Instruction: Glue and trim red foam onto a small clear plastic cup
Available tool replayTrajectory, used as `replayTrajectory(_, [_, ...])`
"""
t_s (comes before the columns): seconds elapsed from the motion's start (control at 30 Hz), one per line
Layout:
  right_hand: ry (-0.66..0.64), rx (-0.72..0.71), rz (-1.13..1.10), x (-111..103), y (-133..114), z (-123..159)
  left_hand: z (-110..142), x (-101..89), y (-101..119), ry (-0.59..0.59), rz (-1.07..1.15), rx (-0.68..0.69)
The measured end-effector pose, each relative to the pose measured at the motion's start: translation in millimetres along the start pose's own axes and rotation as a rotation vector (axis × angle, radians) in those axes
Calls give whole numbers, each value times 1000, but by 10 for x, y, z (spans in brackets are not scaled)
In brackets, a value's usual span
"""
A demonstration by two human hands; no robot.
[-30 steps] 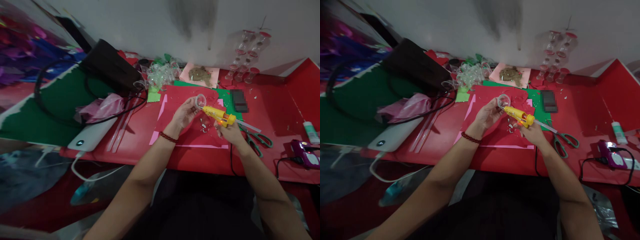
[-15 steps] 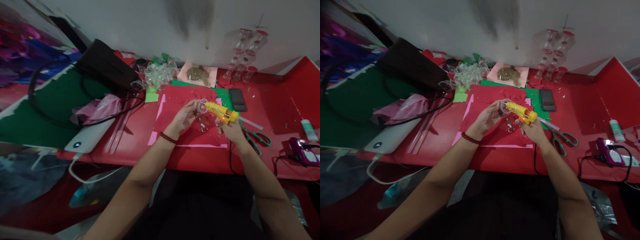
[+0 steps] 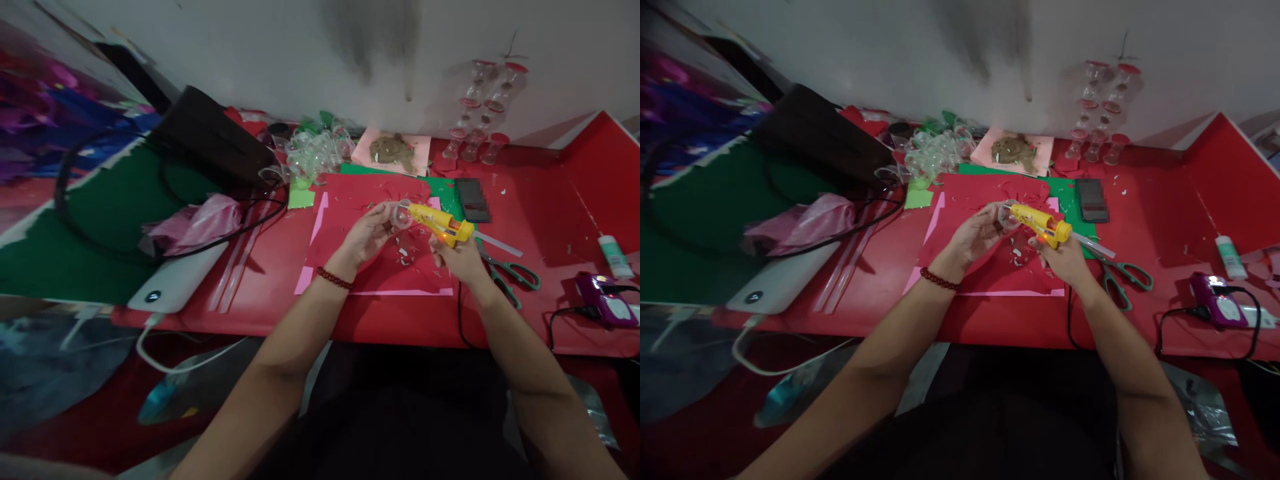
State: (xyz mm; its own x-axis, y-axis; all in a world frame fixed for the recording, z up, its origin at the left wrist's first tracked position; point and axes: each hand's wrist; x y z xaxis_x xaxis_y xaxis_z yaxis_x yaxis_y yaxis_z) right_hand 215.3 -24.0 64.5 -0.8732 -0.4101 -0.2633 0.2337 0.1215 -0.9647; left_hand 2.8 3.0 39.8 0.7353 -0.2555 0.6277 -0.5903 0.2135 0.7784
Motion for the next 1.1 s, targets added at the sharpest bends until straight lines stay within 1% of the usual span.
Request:
replayTrajectory(0.1, [23,-7,-4,-4,1,-5,1,-4,-2,-1,3,2])
replayTrajectory(0.27, [-14,0,4,-9,-1,-6,1,-17,-10,-4,0,-7])
replayTrajectory(0.5, [8,-4,6,-33,75,-33,-12,-42,-35,-13,-22,-8])
replayTrajectory(0.67, [27,-15,-14,-27,34,-26,-19,-24,-32,-18,-13,-10])
replayTrajectory(0.83, [13,-8,-43,-10,5,-9,-6,-9,-9,23,4,-32])
replayTrajectory(1.0, [29,-6,-3,-24,48,-20,-5,-1,-7,14,12,-13])
replayTrajectory(1.1, [5,0,-12,-21,54,-23,-4,0,-6,20,16,-20])
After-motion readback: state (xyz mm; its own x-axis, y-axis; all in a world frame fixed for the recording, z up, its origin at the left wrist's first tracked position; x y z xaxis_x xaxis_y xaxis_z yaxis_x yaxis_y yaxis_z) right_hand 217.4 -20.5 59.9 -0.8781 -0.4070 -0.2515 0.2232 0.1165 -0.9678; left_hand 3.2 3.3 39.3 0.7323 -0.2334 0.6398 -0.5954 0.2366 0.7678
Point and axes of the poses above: each hand's wrist, its own z-axis away from the middle knuckle, its own x-axis out of the palm, y = z × x, and after that the axes turned 14 degrees about -y, right-handed
